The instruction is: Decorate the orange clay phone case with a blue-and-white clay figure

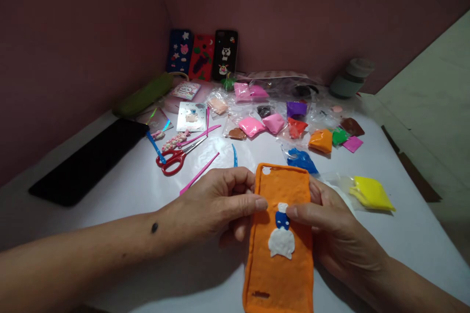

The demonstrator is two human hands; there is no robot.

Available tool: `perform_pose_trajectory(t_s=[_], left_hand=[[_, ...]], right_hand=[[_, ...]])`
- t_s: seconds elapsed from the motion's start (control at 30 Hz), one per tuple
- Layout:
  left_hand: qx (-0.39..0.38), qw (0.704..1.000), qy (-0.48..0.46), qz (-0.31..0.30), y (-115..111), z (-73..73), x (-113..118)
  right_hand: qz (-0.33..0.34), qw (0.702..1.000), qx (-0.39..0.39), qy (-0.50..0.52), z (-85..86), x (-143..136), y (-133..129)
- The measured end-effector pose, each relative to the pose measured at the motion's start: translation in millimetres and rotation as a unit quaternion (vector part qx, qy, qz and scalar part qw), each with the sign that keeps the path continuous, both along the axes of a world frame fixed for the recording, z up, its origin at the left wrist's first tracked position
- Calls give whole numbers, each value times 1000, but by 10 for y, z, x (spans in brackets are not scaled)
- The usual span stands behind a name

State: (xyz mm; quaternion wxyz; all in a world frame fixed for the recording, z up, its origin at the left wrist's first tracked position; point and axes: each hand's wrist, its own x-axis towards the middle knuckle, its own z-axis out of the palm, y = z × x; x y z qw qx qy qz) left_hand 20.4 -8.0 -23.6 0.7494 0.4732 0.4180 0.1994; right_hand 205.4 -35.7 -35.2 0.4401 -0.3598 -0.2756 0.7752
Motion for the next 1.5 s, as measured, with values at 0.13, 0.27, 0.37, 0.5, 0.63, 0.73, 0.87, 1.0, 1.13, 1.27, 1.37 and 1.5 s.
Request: perform_pose_trajectory(t_s=[0.13, 0.27, 0.37, 0.5, 0.63, 0.73, 0.87, 1.0, 1.13, 1.27, 1.37, 1.5], left_hand=[[-2, 1000, 0, 1, -3, 4, 1], [4, 1000, 4, -4, 3, -6, 9], [2, 1000, 2, -8, 4, -11, 5], [8, 1000, 2, -8, -7, -7, -5], [5, 1000, 3, -12, -6, -8, -1], [10, 1000, 2, -17, 0, -7, 5], [13, 1000, 5, -11, 0, 0, 9], [21, 999, 12, -21, 4, 5, 15], [20, 999, 14, -24, 3, 15, 11], [11, 1000, 11, -12, 4, 17, -10], [9, 1000, 17, -14, 9, 8, -17], [9, 1000, 13, -6, 12, 5, -14]], right_hand=[[-2, 1000, 0, -10, -3, -8, -5], [-4, 1000, -4, -3, -7, -20, 7], [-7, 1000, -4, -4, -12, -26, 11], [1, 1000, -1, -2, -12, -14, 4], [-11, 1000, -5, 4, -1, 2, 3], [-9, 1000, -4, -1, 11, 2, 0], [7, 1000, 7, -7, 9, -10, -11], [5, 1000, 3, -20, -23, -26, -9], [-9, 1000, 2, -26, -48, -34, -3], [-39, 999, -4, -11, -39, -24, -5], [-38, 999, 1, -1, -25, -18, -3], [2, 1000, 5, -15, -22, -21, 6]])
